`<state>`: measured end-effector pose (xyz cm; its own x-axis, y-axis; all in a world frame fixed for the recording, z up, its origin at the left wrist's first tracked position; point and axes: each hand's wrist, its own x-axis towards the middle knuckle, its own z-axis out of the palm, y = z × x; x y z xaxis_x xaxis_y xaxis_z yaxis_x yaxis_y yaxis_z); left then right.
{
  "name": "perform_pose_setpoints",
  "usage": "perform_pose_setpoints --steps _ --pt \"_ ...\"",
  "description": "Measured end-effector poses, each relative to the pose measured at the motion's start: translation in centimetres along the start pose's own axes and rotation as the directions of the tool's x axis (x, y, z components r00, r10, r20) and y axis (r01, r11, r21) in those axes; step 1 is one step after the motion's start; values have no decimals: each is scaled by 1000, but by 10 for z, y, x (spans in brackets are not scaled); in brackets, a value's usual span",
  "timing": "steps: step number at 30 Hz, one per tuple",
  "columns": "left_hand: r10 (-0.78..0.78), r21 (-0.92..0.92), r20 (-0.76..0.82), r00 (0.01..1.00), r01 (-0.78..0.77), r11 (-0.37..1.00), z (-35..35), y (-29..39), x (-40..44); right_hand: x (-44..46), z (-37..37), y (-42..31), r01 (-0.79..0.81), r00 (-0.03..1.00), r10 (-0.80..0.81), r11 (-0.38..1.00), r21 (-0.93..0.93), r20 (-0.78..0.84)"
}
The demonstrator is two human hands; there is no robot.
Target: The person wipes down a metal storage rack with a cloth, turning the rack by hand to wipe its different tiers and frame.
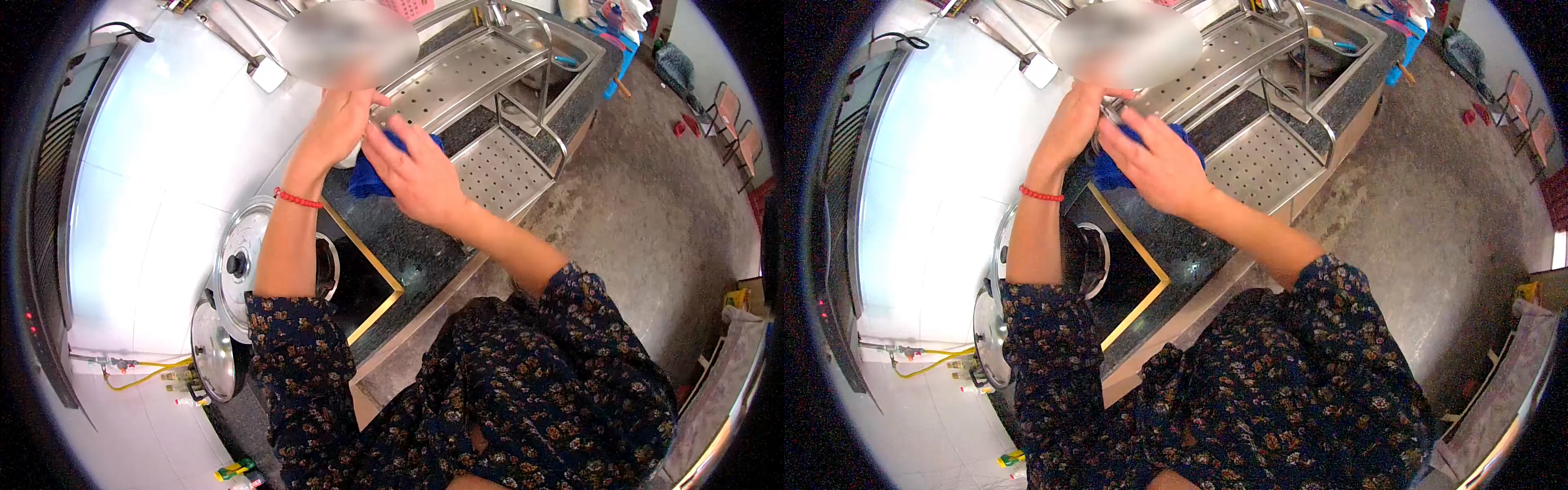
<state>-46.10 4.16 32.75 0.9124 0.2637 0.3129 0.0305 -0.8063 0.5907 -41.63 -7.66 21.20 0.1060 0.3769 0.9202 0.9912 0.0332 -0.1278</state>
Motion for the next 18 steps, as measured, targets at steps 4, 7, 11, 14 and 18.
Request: perform_pose_setpoints --steps 4,7,11,14,18 --pt "117 139 59 991 -124 982 0 -13 2 -76 12 -16 -283 951 250 940 188 179" --pt "271 258 -71 960 -245 935 1 -24 -5 -134 -19 -15 -220 840 141 971 92 525" --pt "347 301 -539 767 -210 930 48 5 -85 -133 -71 -7 -750 649 696 654 103 307" --pt "260 246 -368 893 -176 953 112 5 -154 -117 -87 14 -907 253 928 130 401 273" --pt "-105 -357 -238 965 14 934 187 17 -174 -99 -102 -6 -766 24 753 -409 496 658"
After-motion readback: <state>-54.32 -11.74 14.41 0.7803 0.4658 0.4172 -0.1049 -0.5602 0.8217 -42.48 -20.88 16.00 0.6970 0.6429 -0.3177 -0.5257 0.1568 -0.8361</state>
